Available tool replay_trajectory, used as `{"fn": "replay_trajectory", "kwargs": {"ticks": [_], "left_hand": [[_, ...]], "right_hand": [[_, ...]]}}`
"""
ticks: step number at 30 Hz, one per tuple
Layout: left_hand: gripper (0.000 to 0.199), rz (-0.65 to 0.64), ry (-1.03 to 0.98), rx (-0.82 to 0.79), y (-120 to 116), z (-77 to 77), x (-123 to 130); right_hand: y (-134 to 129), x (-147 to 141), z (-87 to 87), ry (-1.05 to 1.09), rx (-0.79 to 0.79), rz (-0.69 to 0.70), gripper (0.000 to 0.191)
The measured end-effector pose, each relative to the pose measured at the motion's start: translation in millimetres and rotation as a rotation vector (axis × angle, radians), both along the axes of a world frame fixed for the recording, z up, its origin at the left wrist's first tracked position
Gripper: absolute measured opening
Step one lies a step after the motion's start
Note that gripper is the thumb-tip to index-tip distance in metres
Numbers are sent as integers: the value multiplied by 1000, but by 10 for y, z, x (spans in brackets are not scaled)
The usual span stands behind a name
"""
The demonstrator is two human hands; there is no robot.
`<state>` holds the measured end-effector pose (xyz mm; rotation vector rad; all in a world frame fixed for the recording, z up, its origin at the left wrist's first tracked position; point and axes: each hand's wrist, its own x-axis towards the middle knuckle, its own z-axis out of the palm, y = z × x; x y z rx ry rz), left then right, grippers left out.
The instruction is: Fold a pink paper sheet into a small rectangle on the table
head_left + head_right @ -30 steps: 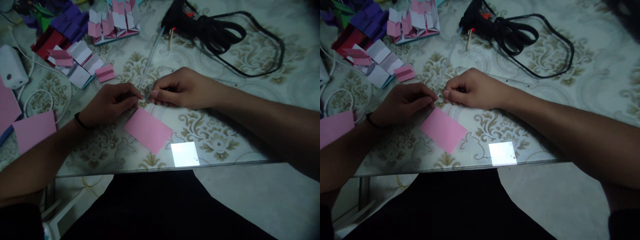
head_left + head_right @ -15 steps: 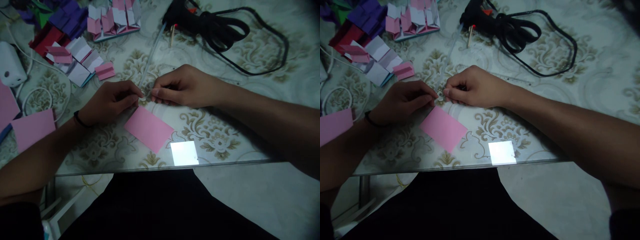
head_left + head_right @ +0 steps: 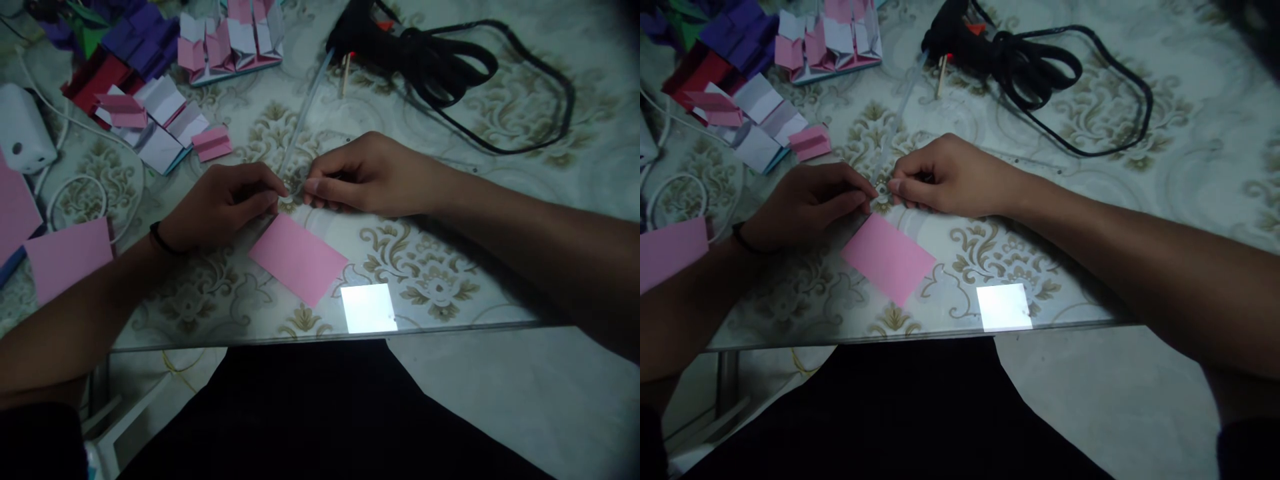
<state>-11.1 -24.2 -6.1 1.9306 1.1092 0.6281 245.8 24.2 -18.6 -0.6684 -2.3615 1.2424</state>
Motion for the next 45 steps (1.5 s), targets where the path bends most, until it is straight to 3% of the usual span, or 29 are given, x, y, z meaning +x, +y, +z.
{"fn": "replay_trajectory", "kwargs": {"ticks": [45], "left_hand": [[15, -14, 21, 47, 3, 10, -5]], "right_hand": [[18, -19, 16, -3, 45, 19, 35]]}}
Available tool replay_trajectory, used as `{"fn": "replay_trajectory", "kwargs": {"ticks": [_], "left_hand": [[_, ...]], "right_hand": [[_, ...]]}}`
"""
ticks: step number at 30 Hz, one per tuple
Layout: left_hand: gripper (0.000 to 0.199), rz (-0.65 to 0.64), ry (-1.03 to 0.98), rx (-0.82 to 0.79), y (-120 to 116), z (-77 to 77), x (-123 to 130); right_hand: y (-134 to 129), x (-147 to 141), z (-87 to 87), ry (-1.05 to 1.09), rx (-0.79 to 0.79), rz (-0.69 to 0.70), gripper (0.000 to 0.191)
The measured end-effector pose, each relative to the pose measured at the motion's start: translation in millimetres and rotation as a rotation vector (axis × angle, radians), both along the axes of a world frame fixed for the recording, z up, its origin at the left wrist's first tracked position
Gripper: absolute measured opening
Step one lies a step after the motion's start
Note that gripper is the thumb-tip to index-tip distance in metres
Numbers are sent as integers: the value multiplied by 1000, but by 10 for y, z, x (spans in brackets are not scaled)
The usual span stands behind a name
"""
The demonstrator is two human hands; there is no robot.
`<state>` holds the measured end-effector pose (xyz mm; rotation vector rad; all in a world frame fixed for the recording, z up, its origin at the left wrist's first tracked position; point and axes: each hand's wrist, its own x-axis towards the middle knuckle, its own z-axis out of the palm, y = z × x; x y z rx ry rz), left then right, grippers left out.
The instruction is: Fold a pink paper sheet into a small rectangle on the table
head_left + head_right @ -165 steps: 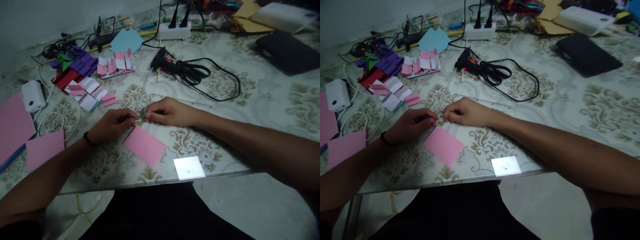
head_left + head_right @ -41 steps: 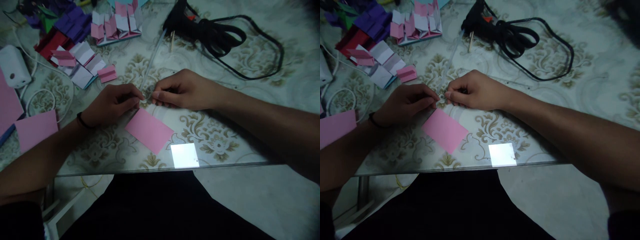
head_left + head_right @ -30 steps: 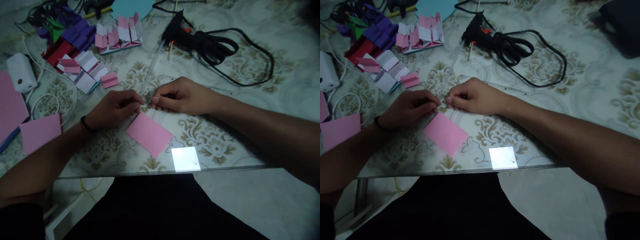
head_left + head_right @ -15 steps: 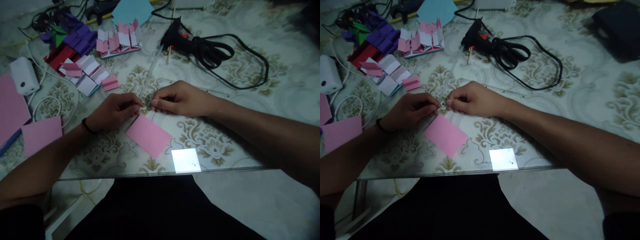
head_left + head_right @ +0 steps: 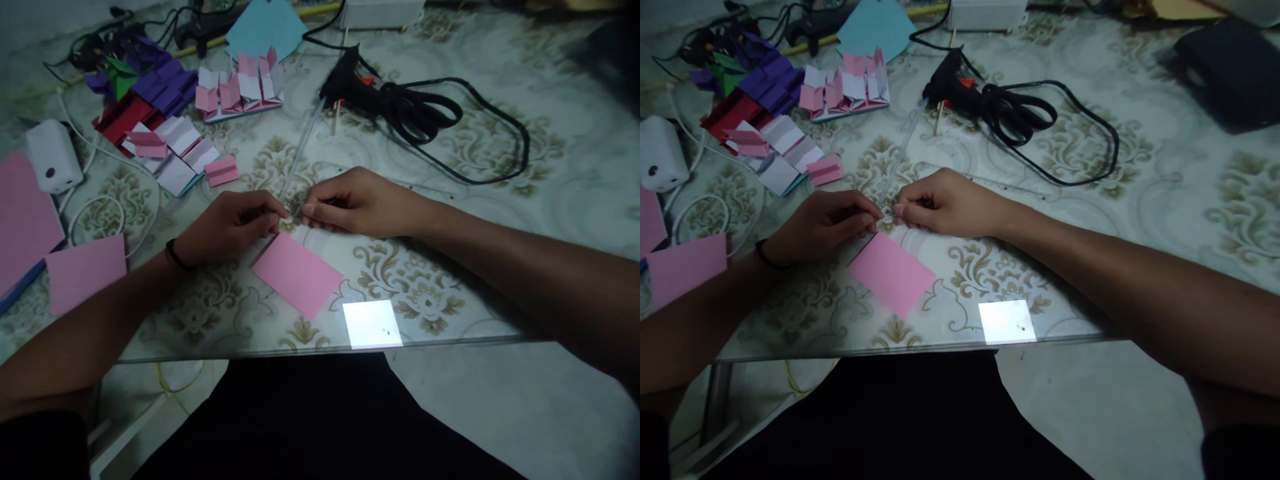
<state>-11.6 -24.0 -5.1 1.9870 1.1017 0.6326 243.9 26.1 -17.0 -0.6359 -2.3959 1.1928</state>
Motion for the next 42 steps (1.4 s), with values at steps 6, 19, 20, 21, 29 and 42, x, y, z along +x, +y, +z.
{"fn": "replay_trajectory", "kwargs": {"ticks": [6, 19, 20, 21, 29, 42], "left_hand": [[14, -14, -22, 3, 5, -9, -5], [16, 8, -4, -21, -4, -2, -9], [16, 7, -6, -24, -3, -1, -10], [16, 4, -6, -27, -3, -1, -11], [14, 2, -6, -20, -4, 4, -1], [17, 9, 8, -28, -3, -7, -9]], "right_hand": [[-3, -1, 8, -4, -2, -2, 35], [-11, -6, 23, -6, -10, -5, 33], [-12, -6, 23, -4, -7, -5, 33], [-13, -7, 24, -3, -3, -6, 32], [-17, -6, 34, -3, 14, -10, 34], [-9, -1, 17, -16, 3, -7, 35]]}}
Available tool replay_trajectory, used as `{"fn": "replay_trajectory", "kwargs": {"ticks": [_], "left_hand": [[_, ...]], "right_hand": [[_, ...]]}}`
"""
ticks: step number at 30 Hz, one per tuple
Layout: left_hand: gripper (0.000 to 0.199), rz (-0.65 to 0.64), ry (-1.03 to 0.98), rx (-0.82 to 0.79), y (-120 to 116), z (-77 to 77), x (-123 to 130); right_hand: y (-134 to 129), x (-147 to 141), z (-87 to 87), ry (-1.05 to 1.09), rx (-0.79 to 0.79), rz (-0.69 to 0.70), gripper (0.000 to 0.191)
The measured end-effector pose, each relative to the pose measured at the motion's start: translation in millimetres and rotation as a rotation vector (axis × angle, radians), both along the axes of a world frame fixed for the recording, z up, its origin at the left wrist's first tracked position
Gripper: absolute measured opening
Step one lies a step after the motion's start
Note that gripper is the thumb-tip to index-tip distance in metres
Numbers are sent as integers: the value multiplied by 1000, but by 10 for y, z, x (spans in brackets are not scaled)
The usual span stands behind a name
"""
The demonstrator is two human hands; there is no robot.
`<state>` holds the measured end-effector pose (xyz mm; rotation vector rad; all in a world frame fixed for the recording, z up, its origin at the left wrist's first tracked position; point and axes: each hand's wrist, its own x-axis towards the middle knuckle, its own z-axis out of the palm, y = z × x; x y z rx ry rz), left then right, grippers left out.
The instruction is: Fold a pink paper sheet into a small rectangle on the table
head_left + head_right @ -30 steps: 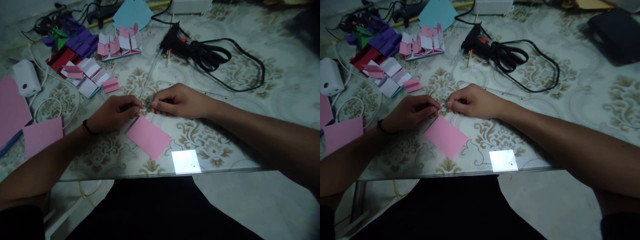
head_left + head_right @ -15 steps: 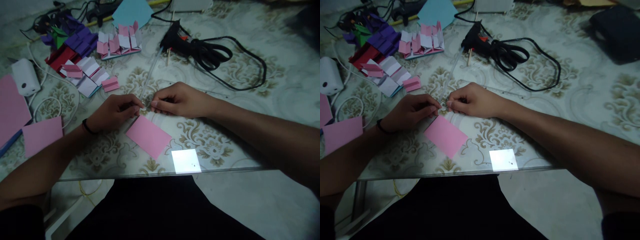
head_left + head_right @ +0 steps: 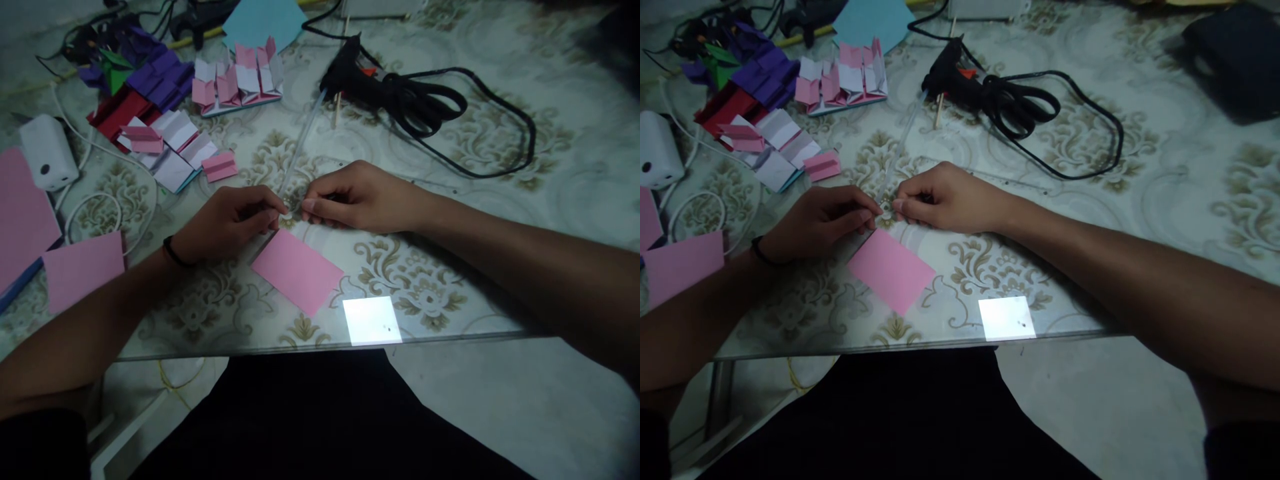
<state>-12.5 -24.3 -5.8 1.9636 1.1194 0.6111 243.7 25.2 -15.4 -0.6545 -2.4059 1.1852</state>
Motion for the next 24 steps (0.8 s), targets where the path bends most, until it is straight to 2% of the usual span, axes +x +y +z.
{"fn": "replay_trajectory", "kwargs": {"ticks": [10, 16, 24], "left_hand": [[16, 20, 46, -23, 3, 17, -21], [17, 14, 70, -2, 8, 24, -21], [18, -14, -12, -6, 5, 5, -22]], "right_hand": [[-6, 9, 16, -32, -25, -1, 33], [10, 14, -11, 6, 22, 9, 33], [27, -1, -46, 35, 13, 28, 37]]}}
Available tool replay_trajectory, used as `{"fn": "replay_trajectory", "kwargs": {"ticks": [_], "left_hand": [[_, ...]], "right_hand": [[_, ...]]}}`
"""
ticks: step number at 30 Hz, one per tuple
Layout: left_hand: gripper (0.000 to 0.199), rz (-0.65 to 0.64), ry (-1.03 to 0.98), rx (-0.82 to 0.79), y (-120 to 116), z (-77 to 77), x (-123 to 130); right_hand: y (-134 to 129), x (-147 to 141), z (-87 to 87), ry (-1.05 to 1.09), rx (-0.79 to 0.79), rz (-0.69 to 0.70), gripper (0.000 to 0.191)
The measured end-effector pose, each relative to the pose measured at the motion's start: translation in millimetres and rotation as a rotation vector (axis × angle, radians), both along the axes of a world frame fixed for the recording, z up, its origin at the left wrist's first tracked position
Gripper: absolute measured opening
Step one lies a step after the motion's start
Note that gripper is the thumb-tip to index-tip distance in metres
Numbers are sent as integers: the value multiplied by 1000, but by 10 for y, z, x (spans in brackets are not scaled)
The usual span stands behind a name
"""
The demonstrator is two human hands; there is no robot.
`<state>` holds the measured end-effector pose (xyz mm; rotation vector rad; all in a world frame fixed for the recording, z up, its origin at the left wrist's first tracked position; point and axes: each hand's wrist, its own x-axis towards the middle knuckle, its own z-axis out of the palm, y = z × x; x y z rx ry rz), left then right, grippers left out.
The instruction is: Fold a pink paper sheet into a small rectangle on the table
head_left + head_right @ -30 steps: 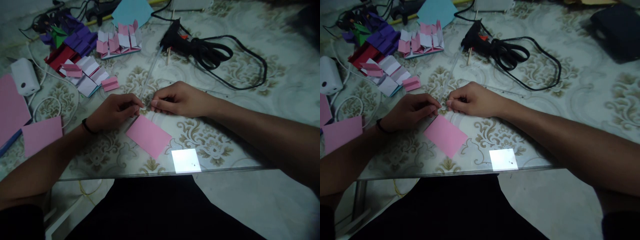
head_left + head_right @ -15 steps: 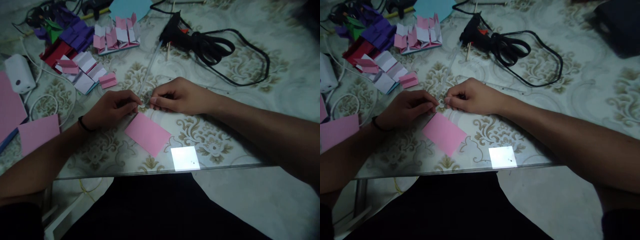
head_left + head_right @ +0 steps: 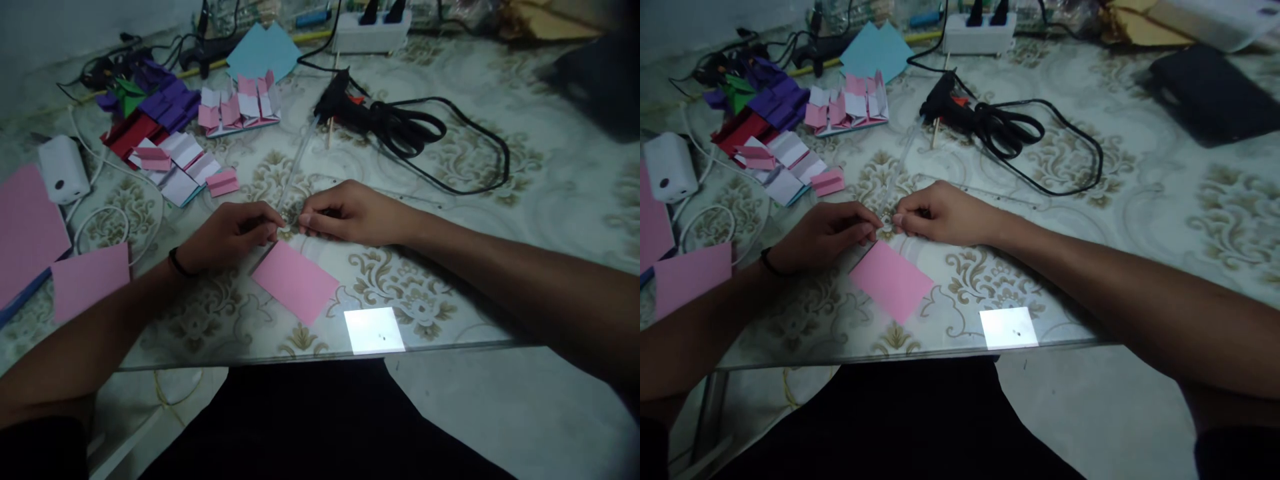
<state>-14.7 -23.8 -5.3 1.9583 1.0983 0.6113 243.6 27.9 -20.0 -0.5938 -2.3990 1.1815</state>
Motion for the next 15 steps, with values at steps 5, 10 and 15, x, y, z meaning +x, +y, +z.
{"fn": "replay_trajectory", "kwargs": {"ticks": [5, 10, 15], "left_hand": [[18, -23, -25, 2, 12, -15, -14], [18, -23, -31, 7, 11, -26, -18], [18, -18, -7, -5, 9, -24, -22]], "right_hand": [[3, -6, -8, 1, -15, 2, 37], [4, -5, 0, 1, -22, 1, 35], [6, -9, -12, 6, -27, -7, 35]]}}
